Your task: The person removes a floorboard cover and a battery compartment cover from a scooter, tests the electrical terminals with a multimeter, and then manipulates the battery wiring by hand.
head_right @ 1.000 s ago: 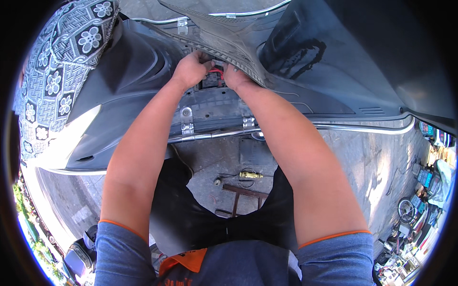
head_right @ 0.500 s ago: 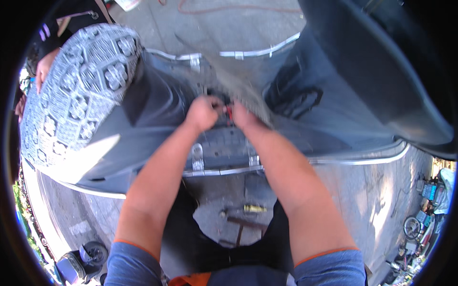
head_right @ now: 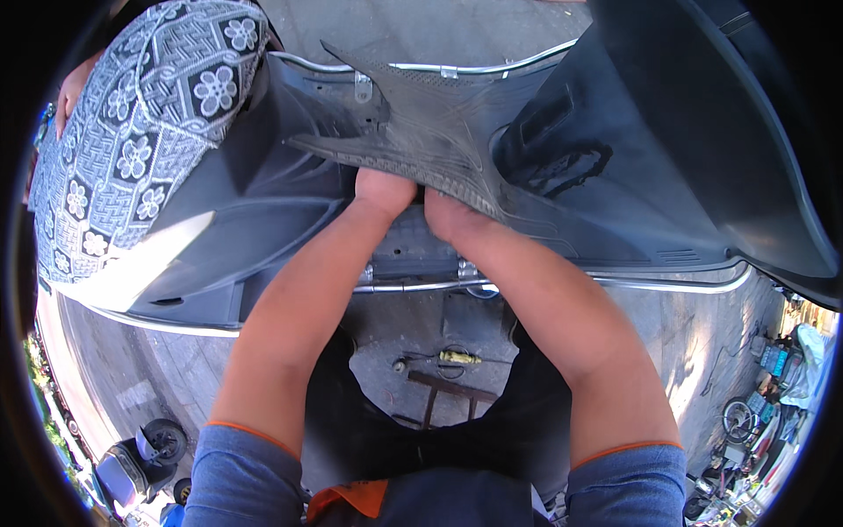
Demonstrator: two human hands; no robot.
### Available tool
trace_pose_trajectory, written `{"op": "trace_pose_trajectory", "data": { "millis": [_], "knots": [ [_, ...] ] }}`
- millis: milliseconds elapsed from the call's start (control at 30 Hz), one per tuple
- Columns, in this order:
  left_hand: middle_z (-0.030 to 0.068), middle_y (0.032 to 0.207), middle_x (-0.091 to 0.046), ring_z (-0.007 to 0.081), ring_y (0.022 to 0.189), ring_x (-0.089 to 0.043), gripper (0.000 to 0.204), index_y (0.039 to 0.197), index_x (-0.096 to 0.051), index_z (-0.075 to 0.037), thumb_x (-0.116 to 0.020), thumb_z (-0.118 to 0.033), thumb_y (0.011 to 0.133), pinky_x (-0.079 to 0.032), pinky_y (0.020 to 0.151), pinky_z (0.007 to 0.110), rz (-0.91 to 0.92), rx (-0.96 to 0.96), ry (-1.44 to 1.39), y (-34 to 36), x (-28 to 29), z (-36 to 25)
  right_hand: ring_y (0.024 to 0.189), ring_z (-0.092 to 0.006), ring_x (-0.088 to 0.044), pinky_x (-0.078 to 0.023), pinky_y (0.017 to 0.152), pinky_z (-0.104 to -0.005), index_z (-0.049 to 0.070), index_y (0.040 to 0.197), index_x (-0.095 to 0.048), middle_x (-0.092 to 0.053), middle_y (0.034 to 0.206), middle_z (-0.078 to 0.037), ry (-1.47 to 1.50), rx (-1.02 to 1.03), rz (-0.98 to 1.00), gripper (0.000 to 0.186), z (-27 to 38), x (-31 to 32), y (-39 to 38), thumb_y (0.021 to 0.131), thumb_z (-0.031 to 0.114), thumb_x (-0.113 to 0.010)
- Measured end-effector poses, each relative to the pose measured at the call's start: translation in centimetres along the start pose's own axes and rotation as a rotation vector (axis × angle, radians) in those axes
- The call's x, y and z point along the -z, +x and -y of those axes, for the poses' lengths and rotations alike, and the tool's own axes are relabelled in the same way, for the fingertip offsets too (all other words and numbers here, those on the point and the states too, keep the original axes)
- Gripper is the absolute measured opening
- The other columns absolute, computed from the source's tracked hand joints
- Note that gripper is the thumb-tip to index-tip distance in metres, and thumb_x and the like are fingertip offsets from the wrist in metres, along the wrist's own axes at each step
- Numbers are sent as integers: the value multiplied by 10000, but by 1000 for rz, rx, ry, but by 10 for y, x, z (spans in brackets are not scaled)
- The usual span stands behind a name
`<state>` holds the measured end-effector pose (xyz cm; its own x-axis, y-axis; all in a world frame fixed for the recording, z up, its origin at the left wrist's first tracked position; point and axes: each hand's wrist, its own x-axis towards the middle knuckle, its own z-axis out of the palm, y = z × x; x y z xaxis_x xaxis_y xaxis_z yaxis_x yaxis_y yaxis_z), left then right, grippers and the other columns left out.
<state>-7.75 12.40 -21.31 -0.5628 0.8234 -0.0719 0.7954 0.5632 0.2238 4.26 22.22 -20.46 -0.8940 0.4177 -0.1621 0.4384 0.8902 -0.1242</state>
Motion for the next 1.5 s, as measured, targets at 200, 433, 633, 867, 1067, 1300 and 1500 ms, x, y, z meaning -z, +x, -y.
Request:
{"op": "trace_pose_trajectory", "data": {
  "millis": [200, 433, 633, 867, 1067, 1300, 1500],
  "knots": [
    [165, 1192, -732, 361, 1122, -707, 266, 1146, -751, -87, -606, -241, 985, -596, 932, 479, -129, -9, 13, -11, 12, -27, 1483, -364, -402, -285, 1294, -483, 88, 1573, -510, -477, 1624, -166, -150, 39, 221, 589, -12, 2, 8, 1006, 246, -528],
    [211, 1150, -792, 389, 1066, -742, 316, 1079, -778, 43, -676, -232, 958, -568, 979, 460, -21, -81, -452, -53, 119, -51, 1455, -420, -526, -394, 1237, -488, 8, 1457, -615, -574, 1555, -242, 255, 234, -58, 507, -18, -5, -2, 1043, 285, -522],
    [140, 1328, -682, 219, 1172, -654, 495, 1423, -621, 42, -692, -220, 1010, -506, 1055, 373, -32, 134, -1584, -97, 138, -79, 1363, -389, -605, -479, 1178, -461, -33, 1416, -614, -627, 1436, -252, 217, 279, -62, 502, -11, 70, -92, 980, 211, -567],
    [117, 1497, -586, 258, 1376, -535, 553, 1527, -488, -41, -628, -193, 1014, -403, 1185, 467, 3, 187, -1740, -118, 153, -115, 905, -435, -737, -584, 832, -570, 89, 977, -692, -757, 908, -197, 152, 500, 305, 178, -20, 61, -197, 992, 234, -591],
    [100, 1402, -626, 225, 1265, -572, 572, 1539, -475, -4, -639, -199, 1027, -433, 1108, 420, 61, 135, -1694, -117, 158, -116, 1283, -419, -668, -576, 1047, -522, 59, 1346, -669, -707, 1354, -214, -146, 57, 902, 520, -93, -133, -257, 1000, 447, -653],
    [64, 1241, -660, 137, 1080, -572, 464, 1454, -530, 57, -626, -137, 1043, -458, 954, 281, 39, -72, -1783, -125, 171, -114, 1526, -461, -432, -422, 1240, -493, -12, 1679, -222, -363, 1668, -311, 411, -926, 642, 1356, -94, -218, -277, 737, 716, -872],
    [38, 1163, -650, 85, 1032, -556, 547, 1533, -412, 52, -634, -102, 1058, -451, 915, 248, 280, -268, -2151, -116, 162, -100, 1509, -440, -424, -409, 1234, -549, 116, 1714, -201, -396, 1626, -237, 330, -1110, 401, 1350, -73, -226, -248, 713, 673, -915]
  ]
}}
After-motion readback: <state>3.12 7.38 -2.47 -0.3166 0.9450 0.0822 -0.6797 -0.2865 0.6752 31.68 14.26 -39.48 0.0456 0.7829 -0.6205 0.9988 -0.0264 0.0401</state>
